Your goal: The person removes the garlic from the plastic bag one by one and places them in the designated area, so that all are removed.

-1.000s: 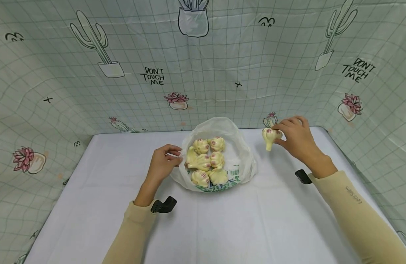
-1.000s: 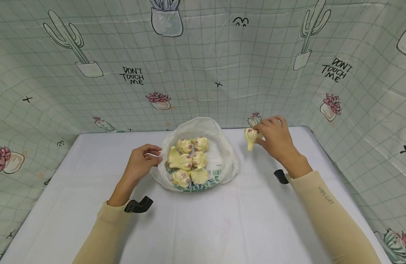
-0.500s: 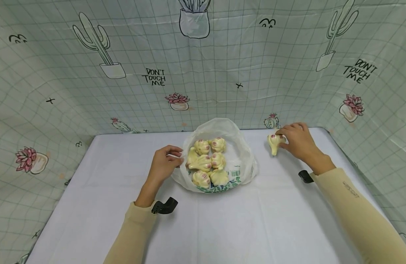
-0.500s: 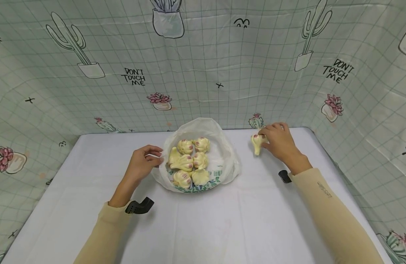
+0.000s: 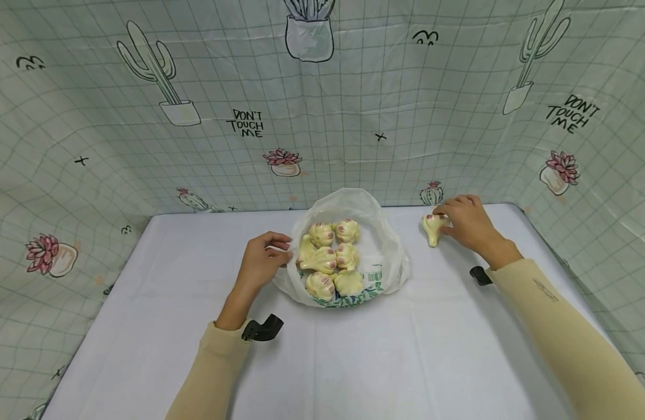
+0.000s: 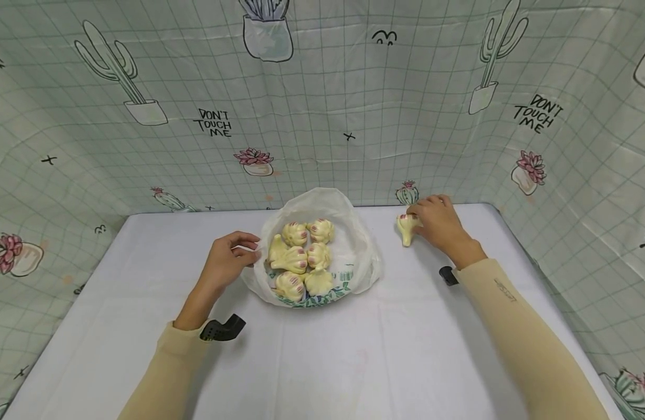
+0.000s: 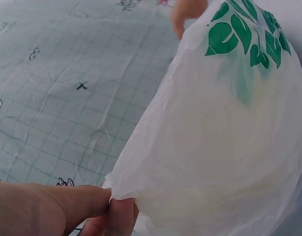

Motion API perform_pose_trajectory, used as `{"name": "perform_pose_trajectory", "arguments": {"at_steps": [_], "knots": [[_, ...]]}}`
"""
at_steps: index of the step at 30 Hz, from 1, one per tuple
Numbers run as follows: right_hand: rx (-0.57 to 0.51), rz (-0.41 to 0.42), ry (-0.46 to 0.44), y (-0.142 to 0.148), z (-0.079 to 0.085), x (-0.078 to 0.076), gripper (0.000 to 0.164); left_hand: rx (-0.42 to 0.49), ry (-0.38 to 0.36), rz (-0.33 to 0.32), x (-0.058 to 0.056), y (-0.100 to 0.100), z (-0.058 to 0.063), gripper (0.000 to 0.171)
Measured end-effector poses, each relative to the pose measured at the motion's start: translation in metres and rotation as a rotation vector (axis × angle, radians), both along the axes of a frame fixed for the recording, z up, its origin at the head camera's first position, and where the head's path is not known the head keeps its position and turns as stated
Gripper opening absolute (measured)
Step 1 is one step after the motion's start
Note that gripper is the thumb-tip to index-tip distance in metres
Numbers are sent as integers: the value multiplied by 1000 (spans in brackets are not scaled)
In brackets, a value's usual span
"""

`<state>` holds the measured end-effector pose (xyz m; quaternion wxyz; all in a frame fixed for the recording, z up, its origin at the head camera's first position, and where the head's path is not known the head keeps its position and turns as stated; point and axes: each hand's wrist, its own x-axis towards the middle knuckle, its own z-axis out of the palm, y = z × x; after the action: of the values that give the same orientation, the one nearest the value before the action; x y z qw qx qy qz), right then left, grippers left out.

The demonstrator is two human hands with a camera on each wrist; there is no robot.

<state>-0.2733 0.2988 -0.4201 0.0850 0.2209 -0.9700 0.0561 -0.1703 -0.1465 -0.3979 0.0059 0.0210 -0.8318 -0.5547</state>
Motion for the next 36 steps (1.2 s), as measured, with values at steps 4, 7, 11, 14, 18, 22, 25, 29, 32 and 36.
{"name": "perform_pose_trajectory", "arguments": {"at_steps": [4,7,11,14,18,22,25,29,32,36], "knots": [[-1,-4,-2,-2,-3,-4,43,4,-1,-3,0,0,0,26],[2,0,7,-5,-3,-5,44,2,8,-10,1,0,0,25],[12,-4,12,-9,-3,-5,45,5,15,-18,1,-1,-1,25],[11,-11,11,-11,-3,-4,49,10,11,-22,0,-1,-1,25],[3,-18,20,-12,-1,-1,54,4,1,-17,0,0,-1,26],[-5,-21,34,-13,3,4,52,-1,-6,-13,0,0,0,27],[-20,-17,56,-16,7,11,49,-1,-8,-16,0,-1,-1,27],[-73,17,119,-27,13,24,42,-2,-10,-15,0,-2,-2,26],[-108,60,156,-41,16,35,37,2,-14,-12,0,-3,-1,26],[-124,124,167,-65,20,51,35,9,-19,-9,0,-2,-1,27]]}}
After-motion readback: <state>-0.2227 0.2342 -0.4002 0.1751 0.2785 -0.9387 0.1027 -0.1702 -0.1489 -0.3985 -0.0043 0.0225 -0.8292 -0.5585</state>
